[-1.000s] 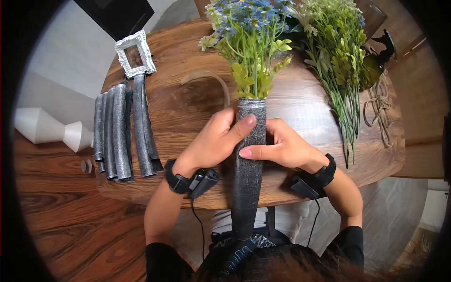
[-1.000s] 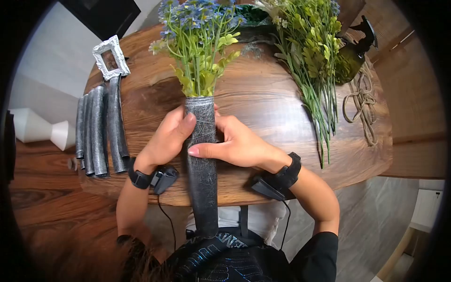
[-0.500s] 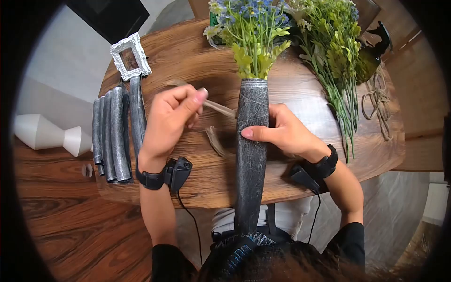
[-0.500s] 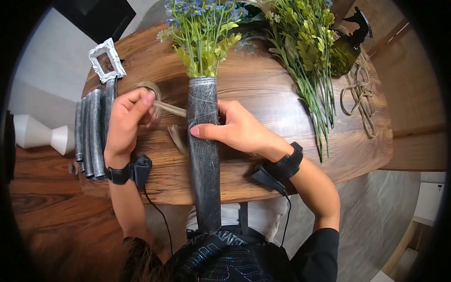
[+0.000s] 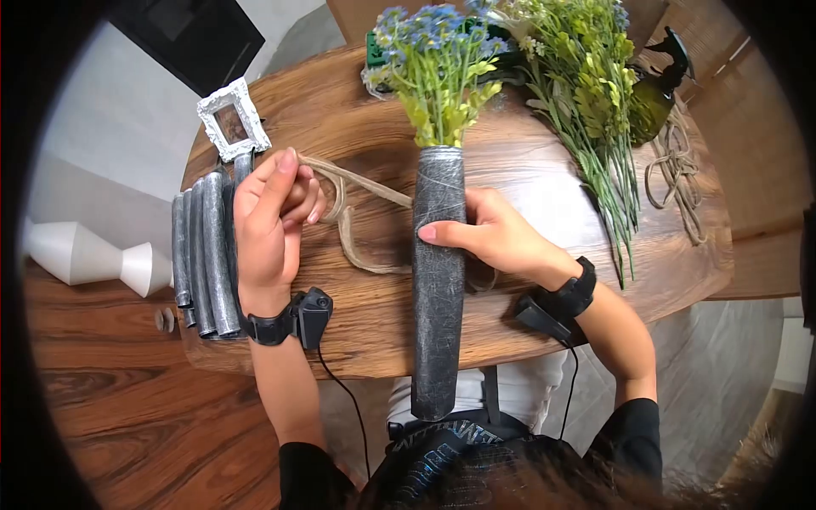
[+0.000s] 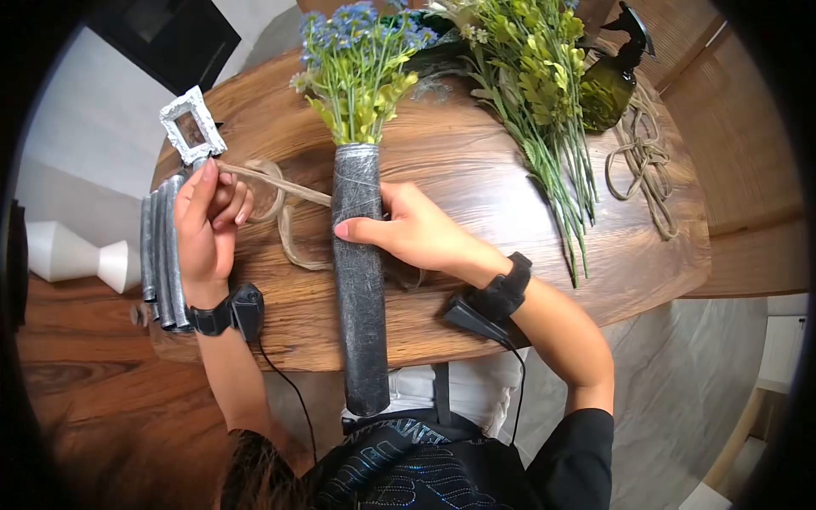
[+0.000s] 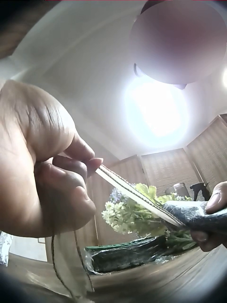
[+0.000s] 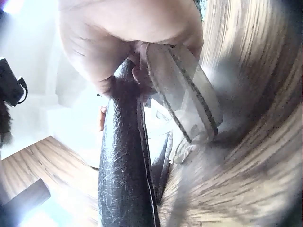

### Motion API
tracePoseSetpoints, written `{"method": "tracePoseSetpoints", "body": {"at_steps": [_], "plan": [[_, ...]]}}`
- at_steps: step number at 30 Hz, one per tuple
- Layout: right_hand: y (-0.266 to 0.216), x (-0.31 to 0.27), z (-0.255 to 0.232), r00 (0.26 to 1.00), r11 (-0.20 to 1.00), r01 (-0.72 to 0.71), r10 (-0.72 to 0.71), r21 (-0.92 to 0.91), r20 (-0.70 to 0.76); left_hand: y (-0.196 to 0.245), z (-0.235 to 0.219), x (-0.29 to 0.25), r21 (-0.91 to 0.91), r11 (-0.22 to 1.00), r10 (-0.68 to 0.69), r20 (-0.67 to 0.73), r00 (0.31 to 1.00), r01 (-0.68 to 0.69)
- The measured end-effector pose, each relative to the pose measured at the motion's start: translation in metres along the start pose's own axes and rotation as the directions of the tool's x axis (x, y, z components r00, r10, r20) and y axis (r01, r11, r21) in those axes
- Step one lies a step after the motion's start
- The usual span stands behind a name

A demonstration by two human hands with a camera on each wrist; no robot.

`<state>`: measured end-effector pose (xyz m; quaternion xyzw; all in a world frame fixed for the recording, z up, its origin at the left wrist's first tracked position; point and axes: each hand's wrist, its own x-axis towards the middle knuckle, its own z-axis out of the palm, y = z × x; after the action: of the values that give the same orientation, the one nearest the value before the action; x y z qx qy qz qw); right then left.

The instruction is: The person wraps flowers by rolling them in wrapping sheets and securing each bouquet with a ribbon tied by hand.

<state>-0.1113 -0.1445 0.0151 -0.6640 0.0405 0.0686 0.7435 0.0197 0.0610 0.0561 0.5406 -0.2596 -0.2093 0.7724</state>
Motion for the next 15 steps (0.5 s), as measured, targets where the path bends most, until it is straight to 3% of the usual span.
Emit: {"method": "tracePoseSetpoints", "body": {"at_steps": [2,5,6,7,8,9,10,11,12,13,15], "plan": [[0.006,0.002,0.001,1.0,1.0,0.012,-0.012,-0.011,-0.003,0.006,0.006,-0.005,0.022,1.0,-0.005,0.02,1.0,0.005],[0.012,0.005,0.001,0.999,0.999,0.049,-0.049,-0.004,-0.011,0.024,0.029,-0.015,0.299,0.954,0.011,0.045,0.999,-0.025],[0.014,0.006,0.0,0.999,0.999,0.047,-0.047,-0.008,0.003,0.029,0.044,-0.022,0.477,0.878,0.036,0.036,0.999,-0.049],[0.015,0.007,0.001,0.998,0.998,0.056,-0.056,0.013,0.006,0.041,0.063,-0.03,0.576,0.817,-0.059,0.048,0.997,0.021],[0.018,0.008,0.0,0.998,0.998,0.061,-0.061,0.009,0.006,0.041,0.083,-0.037,0.673,0.728,0.025,0.166,0.986,-0.131],[0.021,0.01,-0.001,0.997,0.996,0.081,-0.082,0.032,0.01,0.048,0.104,-0.049,0.811,0.566,-0.084,0.234,0.969,-0.147],[0.023,0.01,-0.001,0.995,0.993,0.1,-0.101,0.06,0.014,0.035,0.112,-0.061,0.784,0.268,0.036,0.573,0.819,-0.561],[0.019,0.008,0.0,0.997,0.996,0.07,-0.07,0.056,-0.013,0.026,0.125,-0.076,0.696,0.024,-0.018,0.718,0.695,-0.718],[0.02,0.008,0.0,0.997,0.995,0.072,-0.072,0.063,-0.014,0.021,0.139,-0.092,0.671,0.036,-0.162,0.735,0.659,-0.74],[0.02,0.008,-0.001,0.993,0.992,0.113,-0.111,0.063,-0.027,0.014,0.147,-0.107,0.632,0.095,-0.207,0.769,0.605,-0.769],[0.022,0.009,-0.004,0.986,0.98,0.166,-0.164,0.109,-0.028,0.004,0.15,-0.132,0.491,0.206,-0.342,0.847,0.407,-0.847]]}}
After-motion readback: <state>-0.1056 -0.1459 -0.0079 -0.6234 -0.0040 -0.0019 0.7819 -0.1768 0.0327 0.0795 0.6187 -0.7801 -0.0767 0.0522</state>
